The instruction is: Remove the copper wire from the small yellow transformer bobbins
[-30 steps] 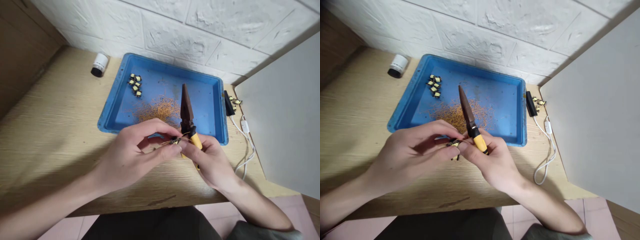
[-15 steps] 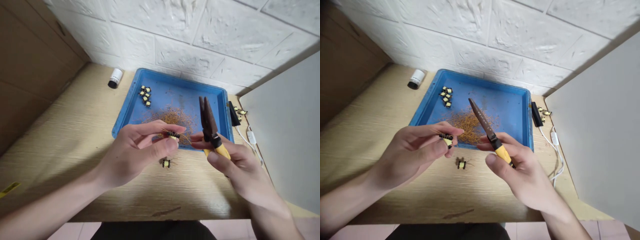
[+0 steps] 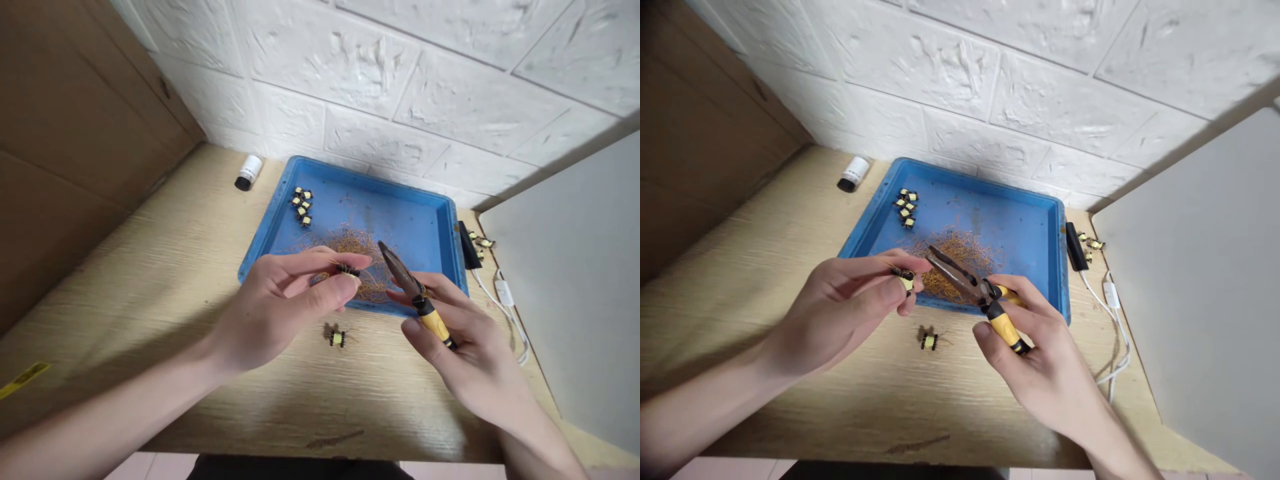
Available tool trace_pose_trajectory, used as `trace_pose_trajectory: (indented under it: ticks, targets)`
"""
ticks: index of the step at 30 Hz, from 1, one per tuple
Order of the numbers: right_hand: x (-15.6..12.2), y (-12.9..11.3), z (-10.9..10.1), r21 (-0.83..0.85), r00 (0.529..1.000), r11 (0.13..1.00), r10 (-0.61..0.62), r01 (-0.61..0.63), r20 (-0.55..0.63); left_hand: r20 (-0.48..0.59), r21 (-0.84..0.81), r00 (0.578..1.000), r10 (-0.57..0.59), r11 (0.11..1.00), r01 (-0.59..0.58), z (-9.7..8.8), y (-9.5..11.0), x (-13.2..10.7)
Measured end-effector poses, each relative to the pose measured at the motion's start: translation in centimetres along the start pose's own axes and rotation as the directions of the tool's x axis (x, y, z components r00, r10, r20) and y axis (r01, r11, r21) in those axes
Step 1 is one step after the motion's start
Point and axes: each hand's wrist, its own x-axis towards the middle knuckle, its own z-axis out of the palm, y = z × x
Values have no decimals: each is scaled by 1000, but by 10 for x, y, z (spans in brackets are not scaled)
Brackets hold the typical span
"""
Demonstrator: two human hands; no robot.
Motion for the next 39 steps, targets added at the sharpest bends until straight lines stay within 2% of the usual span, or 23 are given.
trace_pose_trajectory:
  ticks: [4,8,11,17,24,27,30,32,34,36,39]
  targets:
    - [-1,-1,-1,-3,1000,1000,-11,11,13,-12,28,1000,-15,999,16,1,-1,2]
    - [-1,0,0,-18,1000,1000,-22,23,21,14,-13,1000,-13,1000,14,2,1,3]
    - [-1,2,2,-46,999,998,-48,49,3,25,-55,999,-24,998,26,2,1,2]
    - [0,3,4,-97,995,992,-91,86,-50,-9,-32,999,-34,999,33,2,0,3]
    - [-1,1,4,-128,989,984,-133,124,-62,68,-49,987,-147,987,151,1,0,6]
    - [-2,2,4,-128,989,983,-137,130,-52,99,-66,983,-154,985,161,0,0,6]
    - [-2,4,5,-134,986,980,-158,149,-58,94,-14,991,-91,996,93,0,3,6]
    - [-2,3,5,-152,984,977,-160,148,-72,78,95,997,9,995,-16,2,5,5]
    - [-1,1,7,-186,984,973,-154,135,-90,65,235,987,150,959,-161,3,6,3]
    - [-1,-3,8,-229,980,963,-169,140,-109,57,373,955,291,881,-291,3,5,2]
    - [-3,-8,12,-282,967,943,-219,174,-134,71,534,886,457,733,-421,0,2,0]
